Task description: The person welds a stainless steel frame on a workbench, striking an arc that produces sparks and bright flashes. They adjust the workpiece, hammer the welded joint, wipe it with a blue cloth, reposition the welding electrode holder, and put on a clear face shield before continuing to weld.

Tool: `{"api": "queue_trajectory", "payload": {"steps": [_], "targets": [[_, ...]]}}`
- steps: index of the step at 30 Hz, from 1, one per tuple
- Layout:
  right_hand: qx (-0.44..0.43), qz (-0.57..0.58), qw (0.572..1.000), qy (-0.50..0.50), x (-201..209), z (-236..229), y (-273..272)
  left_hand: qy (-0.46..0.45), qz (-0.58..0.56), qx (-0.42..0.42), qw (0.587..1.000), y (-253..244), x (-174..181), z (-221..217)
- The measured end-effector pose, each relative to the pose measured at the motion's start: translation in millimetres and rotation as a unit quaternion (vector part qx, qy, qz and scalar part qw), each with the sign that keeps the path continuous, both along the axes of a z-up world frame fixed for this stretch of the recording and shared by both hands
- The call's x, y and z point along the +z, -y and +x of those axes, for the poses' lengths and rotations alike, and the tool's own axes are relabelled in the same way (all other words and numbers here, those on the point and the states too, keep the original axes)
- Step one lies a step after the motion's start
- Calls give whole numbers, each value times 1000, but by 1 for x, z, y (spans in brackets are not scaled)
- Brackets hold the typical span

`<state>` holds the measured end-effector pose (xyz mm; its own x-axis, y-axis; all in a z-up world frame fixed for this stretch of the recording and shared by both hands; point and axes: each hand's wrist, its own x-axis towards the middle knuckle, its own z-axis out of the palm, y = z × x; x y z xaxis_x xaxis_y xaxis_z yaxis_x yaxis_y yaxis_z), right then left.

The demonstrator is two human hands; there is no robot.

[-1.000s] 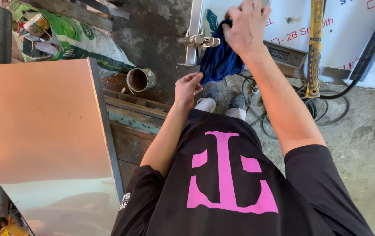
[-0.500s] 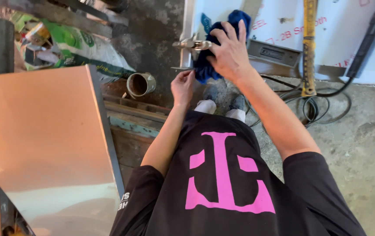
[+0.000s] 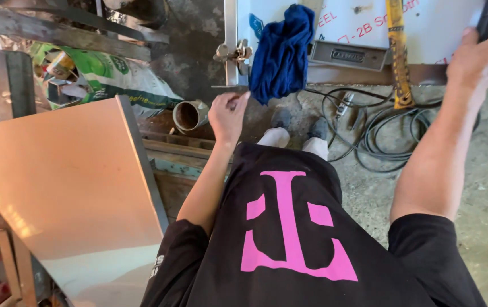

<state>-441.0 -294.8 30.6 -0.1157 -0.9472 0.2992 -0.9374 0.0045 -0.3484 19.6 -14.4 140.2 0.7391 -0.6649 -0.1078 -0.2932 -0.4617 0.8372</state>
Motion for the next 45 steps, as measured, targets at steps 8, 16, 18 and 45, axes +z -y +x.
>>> {"api": "queue_trajectory", "payload": {"steps": [8, 16, 18, 45], "targets": [[104, -57, 963, 242, 128, 52, -124, 317, -42, -78, 944, 29, -3, -3], [257, 205, 810, 486, 102, 137, -249, 139, 46, -184, 972, -11, 11, -29], [301, 255, 809, 436, 83, 158, -265, -93, 91, -238, 962, -34, 17, -42], [296, 352, 793, 399, 36, 235, -285, -194, 89, -252, 944, -73, 25, -55]]}}
